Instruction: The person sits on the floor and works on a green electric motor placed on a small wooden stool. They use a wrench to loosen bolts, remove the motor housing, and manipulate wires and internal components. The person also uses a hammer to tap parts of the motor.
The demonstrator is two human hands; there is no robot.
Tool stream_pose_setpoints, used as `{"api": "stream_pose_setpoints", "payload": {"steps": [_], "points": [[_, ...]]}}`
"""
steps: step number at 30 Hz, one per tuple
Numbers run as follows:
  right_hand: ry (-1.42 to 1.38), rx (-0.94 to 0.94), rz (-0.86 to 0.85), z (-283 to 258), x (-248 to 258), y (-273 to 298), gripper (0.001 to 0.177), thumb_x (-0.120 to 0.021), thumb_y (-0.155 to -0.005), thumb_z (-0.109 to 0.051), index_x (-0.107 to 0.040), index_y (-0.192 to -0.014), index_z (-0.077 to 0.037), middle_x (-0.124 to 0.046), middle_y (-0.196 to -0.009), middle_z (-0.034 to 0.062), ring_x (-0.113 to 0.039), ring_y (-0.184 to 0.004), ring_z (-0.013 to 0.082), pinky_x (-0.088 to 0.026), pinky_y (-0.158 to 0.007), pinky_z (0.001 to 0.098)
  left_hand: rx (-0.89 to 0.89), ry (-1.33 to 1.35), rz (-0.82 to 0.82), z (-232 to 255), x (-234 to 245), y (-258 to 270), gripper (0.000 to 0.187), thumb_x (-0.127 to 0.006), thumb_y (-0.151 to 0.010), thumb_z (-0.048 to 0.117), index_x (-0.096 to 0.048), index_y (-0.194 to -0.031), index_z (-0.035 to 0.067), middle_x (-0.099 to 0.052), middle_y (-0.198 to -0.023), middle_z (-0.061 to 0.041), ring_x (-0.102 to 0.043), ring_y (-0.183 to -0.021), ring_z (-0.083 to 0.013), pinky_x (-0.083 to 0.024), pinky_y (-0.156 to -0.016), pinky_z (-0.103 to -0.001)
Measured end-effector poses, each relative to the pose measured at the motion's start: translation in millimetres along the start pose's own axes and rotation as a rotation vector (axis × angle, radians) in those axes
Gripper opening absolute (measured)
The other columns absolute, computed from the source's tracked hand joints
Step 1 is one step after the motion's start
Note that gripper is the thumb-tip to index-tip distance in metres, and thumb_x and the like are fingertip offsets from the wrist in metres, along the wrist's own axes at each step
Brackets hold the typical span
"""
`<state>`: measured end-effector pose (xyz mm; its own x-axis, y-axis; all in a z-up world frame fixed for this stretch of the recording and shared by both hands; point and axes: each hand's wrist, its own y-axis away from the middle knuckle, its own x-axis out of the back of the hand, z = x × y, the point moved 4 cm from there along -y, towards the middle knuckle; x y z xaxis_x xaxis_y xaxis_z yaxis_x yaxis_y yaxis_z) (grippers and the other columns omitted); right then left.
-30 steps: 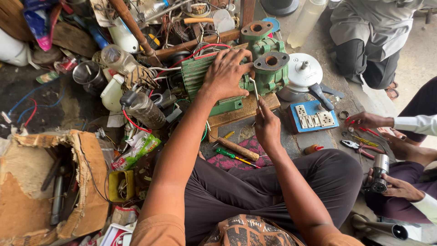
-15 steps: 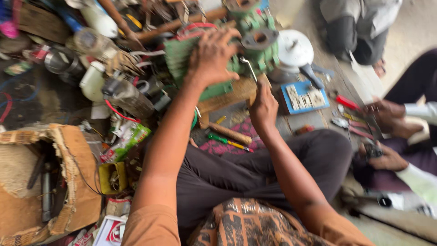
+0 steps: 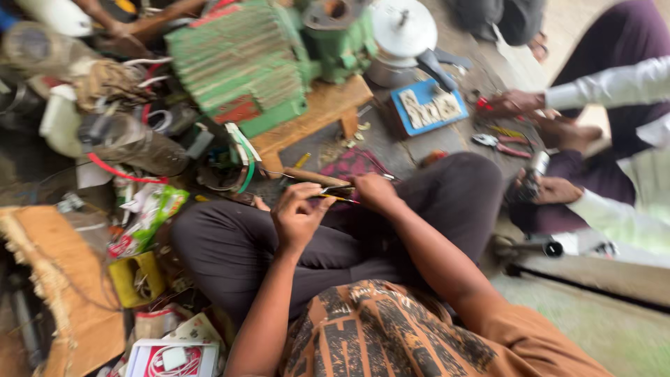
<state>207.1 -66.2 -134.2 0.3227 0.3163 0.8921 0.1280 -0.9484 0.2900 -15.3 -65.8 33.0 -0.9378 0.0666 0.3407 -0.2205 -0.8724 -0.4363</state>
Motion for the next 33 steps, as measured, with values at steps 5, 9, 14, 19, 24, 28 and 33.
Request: {"api": "stream_pose_setpoints", "payload": {"steps": [5, 9, 14, 19, 24, 28, 33], "points": [[-0.029, -0.007, 0.103, -33.5, -2.2, -3.4, 0.024, -0.063, -0.084, -0.011, -0.072, -0.107, -0.007, -0.074, -0.099, 0.0206, -0.069, -0.098, 0.0418, -0.052, -0.087, 0.0551, 0.363, 0.28, 0.066, -76.7, -26.6, 34.8, 0.024, -0.088, -0.085, 0.014, -0.071, -0.098, 0.003, -0.073, -0.102, -0.002, -0.049, -0.059, -0.0044, -0.042, -0.063, -0.022], [-0.418, -0.002, 0.346, -60.9, 37.1, 17.7, 0.028, -0.066, -0.083, -0.01, -0.073, -0.109, -0.008, -0.073, -0.103, 0.0195, -0.068, -0.102, 0.0415, -0.052, -0.089, 0.0508, 0.624, 0.658, 0.376, -107.1, -36.9, 38.7, 0.027, -0.069, -0.098, 0.035, -0.07, -0.102, 0.008, -0.074, -0.105, 0.0, -0.067, -0.092, -0.0051, -0.06, -0.08, -0.024], [-0.402, 0.218, 0.82, -112.9, 59.8, 44.1, 0.042, -0.07, -0.093, -0.019, -0.061, -0.13, -0.004, -0.068, -0.125, 0.0238, -0.063, -0.114, 0.0437, -0.051, -0.096, 0.0502, 0.937, 0.81, 0.221, -58.0, -95.8, 83.5, 0.048, -0.058, -0.105, 0.046, -0.058, -0.126, 0.003, -0.057, -0.118, -0.007, -0.053, -0.108, -0.0183, -0.044, -0.095, -0.035], [-0.677, 0.004, 0.673, -115.1, 51.9, 45.5, 0.046, -0.077, -0.092, -0.021, -0.06, -0.131, -0.003, -0.07, -0.115, 0.0185, -0.069, -0.102, 0.0358, -0.053, -0.089, 0.043, 0.872, 0.934, 0.299, -37.6, -96.3, 98.5, 0.029, -0.062, -0.098, 0.037, -0.064, -0.113, 0.012, -0.064, -0.108, 0.004, -0.058, -0.103, -0.0063, -0.046, -0.091, -0.025], [-0.643, 0.395, 0.699, -137.6, 58.4, 57.5, 0.039, -0.078, -0.091, -0.013, -0.056, -0.121, -0.002, -0.065, -0.118, 0.0176, -0.064, -0.104, 0.0277, -0.052, -0.09, 0.0368, 0.782, 0.979, 0.298, -31.3, -64.2, 101.1, 0.023, -0.069, -0.1, 0.032, -0.066, -0.105, 0.01, -0.063, -0.098, 0.006, -0.056, -0.093, -0.0054, -0.045, -0.085, -0.025], [-0.765, 0.406, 0.511, -139.5, 43.1, 57.2, 0.045, -0.076, -0.083, -0.01, -0.056, -0.123, -0.001, -0.064, -0.102, 0.012, -0.062, -0.087, 0.0199, -0.051, -0.08, 0.0308, 0.847, 0.996, 0.386, -29.5, -29.9, 100.1, 0.027, -0.068, -0.106, 0.035, -0.064, -0.096, 0.01, -0.063, -0.09, -0.001, -0.058, -0.083, -0.0084, -0.047, -0.079, -0.025], [-0.637, 0.208, 0.467, -109.2, 24.7, 57.0, 0.019, -0.072, -0.099, -0.017, -0.068, -0.108, 0.0, -0.068, -0.085, 0.008, -0.057, -0.072, 0.0108, -0.047, -0.067, 0.0277, 0.4, 0.649, 0.996, -68.6, 116.8, 125.4, 0.011, -0.066, -0.094, 0.014, -0.057, -0.101, 0.012, -0.065, -0.086, -0.006, -0.065, -0.077, -0.0166, -0.057, -0.075, -0.033]]}}
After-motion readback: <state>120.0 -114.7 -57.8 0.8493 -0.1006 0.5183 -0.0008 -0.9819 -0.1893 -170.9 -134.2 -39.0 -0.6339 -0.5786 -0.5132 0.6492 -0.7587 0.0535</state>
